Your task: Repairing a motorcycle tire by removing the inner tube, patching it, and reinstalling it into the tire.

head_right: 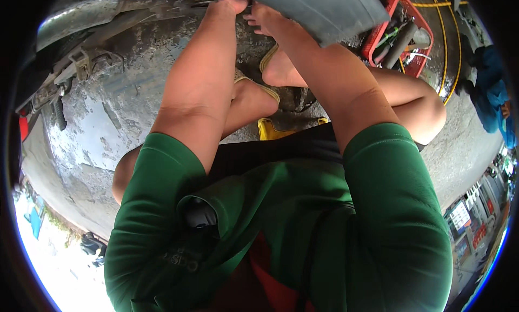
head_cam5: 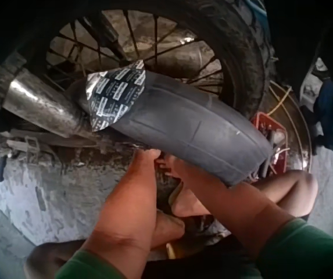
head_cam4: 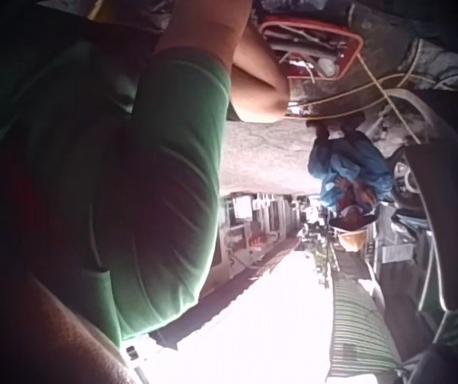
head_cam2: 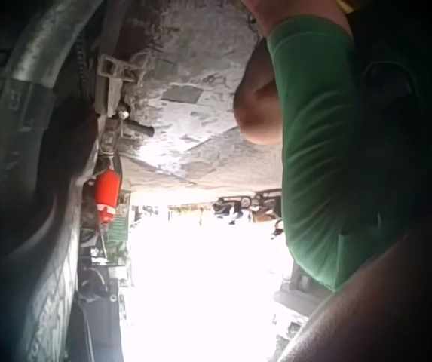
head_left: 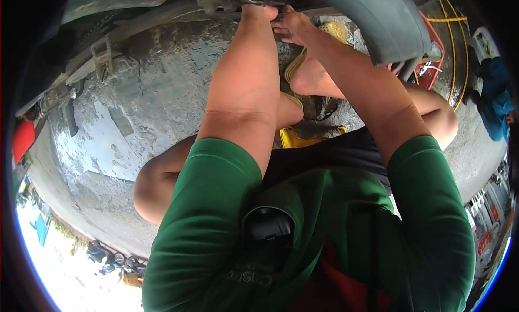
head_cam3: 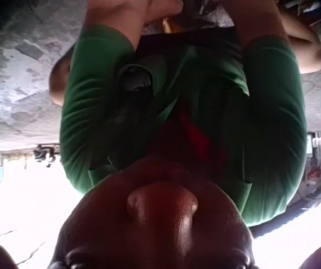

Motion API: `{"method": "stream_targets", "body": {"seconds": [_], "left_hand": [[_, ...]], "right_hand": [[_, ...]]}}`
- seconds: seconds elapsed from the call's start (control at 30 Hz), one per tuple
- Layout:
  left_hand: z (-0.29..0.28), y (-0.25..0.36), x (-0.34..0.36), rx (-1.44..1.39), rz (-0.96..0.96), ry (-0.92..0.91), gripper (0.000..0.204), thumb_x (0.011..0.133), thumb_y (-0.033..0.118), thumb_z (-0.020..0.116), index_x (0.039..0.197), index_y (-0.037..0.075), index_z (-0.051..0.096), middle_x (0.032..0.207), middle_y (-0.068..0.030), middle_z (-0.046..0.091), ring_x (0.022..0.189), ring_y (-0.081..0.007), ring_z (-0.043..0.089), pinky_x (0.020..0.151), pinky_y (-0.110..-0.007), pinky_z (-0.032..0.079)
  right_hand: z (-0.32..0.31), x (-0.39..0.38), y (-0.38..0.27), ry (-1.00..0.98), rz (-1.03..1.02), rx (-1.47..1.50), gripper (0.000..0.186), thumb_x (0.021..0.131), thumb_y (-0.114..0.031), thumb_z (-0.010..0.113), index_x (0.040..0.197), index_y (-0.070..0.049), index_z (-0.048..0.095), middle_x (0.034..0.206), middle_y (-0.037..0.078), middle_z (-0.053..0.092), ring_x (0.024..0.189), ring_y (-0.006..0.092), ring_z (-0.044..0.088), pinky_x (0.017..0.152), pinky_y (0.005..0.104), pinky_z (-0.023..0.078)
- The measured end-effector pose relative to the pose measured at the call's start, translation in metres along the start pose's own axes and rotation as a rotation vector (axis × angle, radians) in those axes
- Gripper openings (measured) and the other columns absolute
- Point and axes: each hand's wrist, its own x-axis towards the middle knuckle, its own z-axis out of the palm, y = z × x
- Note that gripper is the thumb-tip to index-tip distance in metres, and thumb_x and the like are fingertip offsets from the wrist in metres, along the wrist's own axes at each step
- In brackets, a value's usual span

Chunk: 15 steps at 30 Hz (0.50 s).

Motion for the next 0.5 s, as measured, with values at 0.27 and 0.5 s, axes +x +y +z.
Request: {"method": "stream_targets", "body": {"seconds": [0.27, 0.5], "left_hand": [[0.005, -0.009, -0.003, -0.019, -0.002, -0.063, 0.059, 0.107, 0.042, 0.037, 0.153, 0.006, 0.033, 0.156, -0.0107, 0.038, 0.142, -0.0292, 0.035, 0.118, -0.042, 0.029], [0.007, -0.009, -0.001, -0.046, 0.002, -0.119, 0.058, 0.107, 0.041, 0.038, 0.153, 0.006, 0.032, 0.156, -0.0106, 0.038, 0.142, -0.0291, 0.036, 0.118, -0.042, 0.03]], "right_hand": [[-0.006, 0.014, 0.008, -0.016, -0.056, 0.096, 0.05, 0.104, -0.048, 0.033, 0.139, -0.015, 0.045, 0.12, 0.009, 0.065, 0.113, 0.0251, 0.061, 0.108, 0.054, 0.036], [-0.006, 0.047, 0.02, -0.075, -0.077, 0.127, 0.049, 0.101, -0.053, 0.04, 0.131, -0.016, 0.051, 0.116, 0.008, 0.067, 0.108, 0.0239, 0.06, 0.103, 0.0516, 0.038]]}}
